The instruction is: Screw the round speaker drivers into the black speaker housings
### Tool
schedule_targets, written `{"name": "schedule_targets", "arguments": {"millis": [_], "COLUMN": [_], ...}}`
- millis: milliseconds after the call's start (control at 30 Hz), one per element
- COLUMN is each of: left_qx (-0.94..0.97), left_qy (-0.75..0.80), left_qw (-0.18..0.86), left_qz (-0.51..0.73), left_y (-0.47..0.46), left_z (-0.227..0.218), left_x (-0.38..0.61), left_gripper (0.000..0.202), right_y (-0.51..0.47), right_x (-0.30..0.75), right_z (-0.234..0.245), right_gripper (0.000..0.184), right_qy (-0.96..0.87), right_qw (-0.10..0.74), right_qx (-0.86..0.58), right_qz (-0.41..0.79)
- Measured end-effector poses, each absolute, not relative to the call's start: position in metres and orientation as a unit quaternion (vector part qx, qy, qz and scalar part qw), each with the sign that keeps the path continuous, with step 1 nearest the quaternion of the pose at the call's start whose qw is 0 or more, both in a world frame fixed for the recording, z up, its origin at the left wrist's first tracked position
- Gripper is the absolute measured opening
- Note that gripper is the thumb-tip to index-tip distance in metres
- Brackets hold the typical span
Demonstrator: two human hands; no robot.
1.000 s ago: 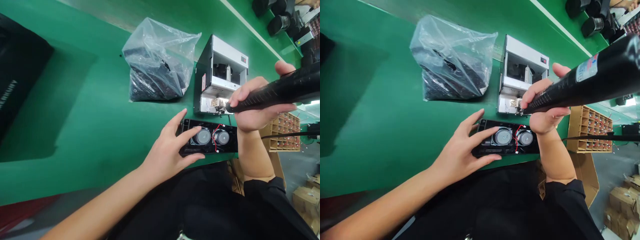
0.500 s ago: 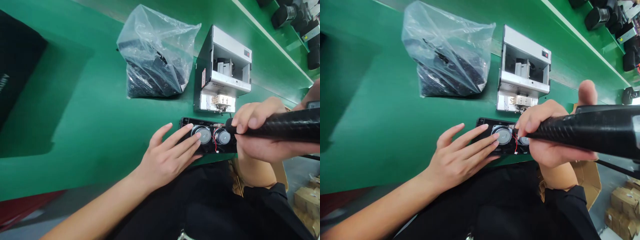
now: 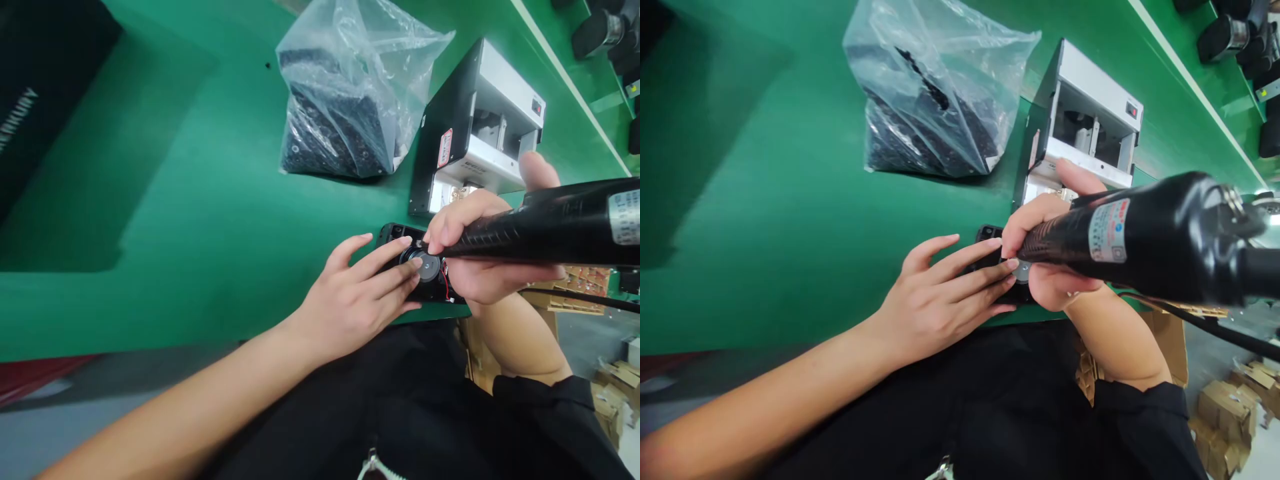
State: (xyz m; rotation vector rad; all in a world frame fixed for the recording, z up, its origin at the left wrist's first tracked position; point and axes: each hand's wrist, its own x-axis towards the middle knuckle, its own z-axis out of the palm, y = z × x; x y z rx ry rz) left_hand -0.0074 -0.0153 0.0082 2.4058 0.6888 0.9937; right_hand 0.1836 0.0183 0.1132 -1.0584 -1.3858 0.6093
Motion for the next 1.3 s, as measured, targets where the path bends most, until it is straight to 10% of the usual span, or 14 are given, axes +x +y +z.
{"name": "schedule_targets", "arguments": {"millis": [1167,1300], "left_qx": [0.880,0.879], "left_qy": [0.217,0.217], "left_qw": [0.156,0.204], "left_qz": [0.391,0.372], "left_y": [-0.004,-0.005], "left_z": [0.022,0.019], "left_x": [-0.005,-0.006], "left_gripper": [0.021,0.022], "right_y": [0.026,0.022], "right_x": [0.181,0.188], "right_z": [0.116,0.111], "right_gripper": [0.052,0.078], "right_qy": [-0.578,-0.596], "right_qw": [0.656,0.613], "right_qx": [-0.379,-0.434], "right_qz": [0.305,0.285]}}
